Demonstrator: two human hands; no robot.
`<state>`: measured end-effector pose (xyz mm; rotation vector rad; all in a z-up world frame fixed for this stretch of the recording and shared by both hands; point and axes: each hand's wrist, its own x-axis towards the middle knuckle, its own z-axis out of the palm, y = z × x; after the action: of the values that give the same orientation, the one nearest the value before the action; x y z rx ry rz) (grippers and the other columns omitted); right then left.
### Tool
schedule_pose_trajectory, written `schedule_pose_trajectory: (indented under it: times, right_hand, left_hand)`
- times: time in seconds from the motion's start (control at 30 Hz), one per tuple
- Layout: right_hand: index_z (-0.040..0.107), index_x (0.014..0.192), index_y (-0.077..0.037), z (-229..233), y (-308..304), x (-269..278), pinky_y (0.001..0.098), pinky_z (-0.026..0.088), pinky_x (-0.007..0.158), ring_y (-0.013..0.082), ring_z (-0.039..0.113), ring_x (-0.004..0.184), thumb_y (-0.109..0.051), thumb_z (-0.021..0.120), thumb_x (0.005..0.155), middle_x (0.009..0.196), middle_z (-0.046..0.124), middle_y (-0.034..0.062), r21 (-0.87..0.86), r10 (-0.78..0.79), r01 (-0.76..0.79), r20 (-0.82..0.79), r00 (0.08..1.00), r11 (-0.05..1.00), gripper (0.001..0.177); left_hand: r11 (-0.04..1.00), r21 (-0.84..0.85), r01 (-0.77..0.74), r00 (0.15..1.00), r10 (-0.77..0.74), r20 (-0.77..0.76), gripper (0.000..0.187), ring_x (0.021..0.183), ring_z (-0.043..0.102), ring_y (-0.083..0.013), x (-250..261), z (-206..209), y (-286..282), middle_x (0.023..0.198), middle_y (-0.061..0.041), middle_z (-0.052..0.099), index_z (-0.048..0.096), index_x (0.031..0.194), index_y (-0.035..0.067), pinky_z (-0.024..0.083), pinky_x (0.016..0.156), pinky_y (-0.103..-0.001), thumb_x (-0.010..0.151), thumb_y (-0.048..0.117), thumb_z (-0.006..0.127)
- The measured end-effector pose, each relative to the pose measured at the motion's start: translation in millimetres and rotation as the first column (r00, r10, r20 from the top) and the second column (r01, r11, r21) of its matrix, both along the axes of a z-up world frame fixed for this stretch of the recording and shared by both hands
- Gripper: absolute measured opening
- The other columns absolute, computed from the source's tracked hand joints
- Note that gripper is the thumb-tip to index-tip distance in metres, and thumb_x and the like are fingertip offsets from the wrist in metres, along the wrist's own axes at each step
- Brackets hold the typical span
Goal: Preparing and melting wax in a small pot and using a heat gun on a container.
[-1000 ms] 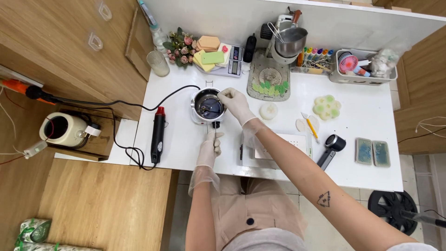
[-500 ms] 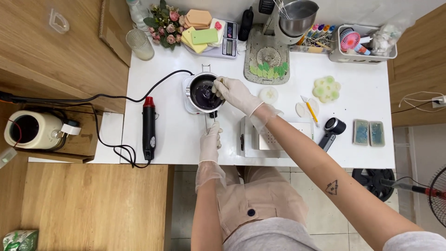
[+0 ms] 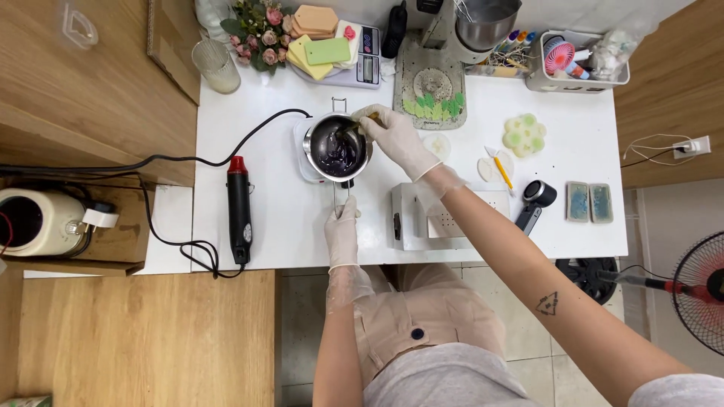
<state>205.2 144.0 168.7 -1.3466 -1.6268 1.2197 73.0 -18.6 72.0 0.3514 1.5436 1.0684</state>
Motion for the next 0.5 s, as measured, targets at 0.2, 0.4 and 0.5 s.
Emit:
schedule_pose_trajectory:
  times: [0.2, 0.4, 0.5]
  right_hand:
    - [0.069, 0.109, -0.002, 19.3, -13.4, -5.2, 0.0266, 0.060, 0.071, 0.0109, 0.067, 0.072, -0.023, 0.048, 0.110, 0.089, 0.072, 0.0033, -0.134, 0.020, -0.016, 0.027, 0.999, 0.991, 0.029]
    - [0.070, 0.104, -0.003, 3.9, -5.8, -5.2, 0.0245, 0.060, 0.076, 0.0091, 0.069, 0.080, -0.022, 0.050, 0.109, 0.091, 0.075, 0.0017, -0.089, 0.148, -0.143, 0.055, 0.987, 0.986, 0.028]
    - [0.069, 0.108, -0.003, 0.9, 0.2, -8.0, 0.0240, 0.060, 0.074, 0.0074, 0.071, 0.081, -0.023, 0.050, 0.109, 0.093, 0.076, -0.0004, 0.101, 0.037, -0.049, 0.114, 0.993, 0.994, 0.027]
  left_hand:
    - [0.999, -0.046, 0.015, 0.998, -0.012, 0.064, 0.040, 0.054, 0.036, -0.0048, -7.3, 26.5, -3.3, 0.060, 0.008, 0.045, 0.061, 0.067, 0.011, 0.030, 0.050, -0.024, 0.091, 0.040, 0.073]
    - [0.983, -0.173, 0.057, 0.990, -0.033, 0.135, 0.040, 0.044, 0.028, -0.0045, -16.4, 62.5, 3.6, 0.054, 0.010, 0.036, 0.057, 0.068, 0.013, 0.022, 0.041, -0.026, 0.092, 0.042, 0.070]
    - [0.980, -0.184, 0.075, 0.990, -0.051, 0.132, 0.041, 0.044, 0.028, -0.0036, -18.2, 59.9, 4.7, 0.054, 0.010, 0.038, 0.058, 0.068, 0.011, 0.021, 0.042, -0.025, 0.092, 0.042, 0.072]
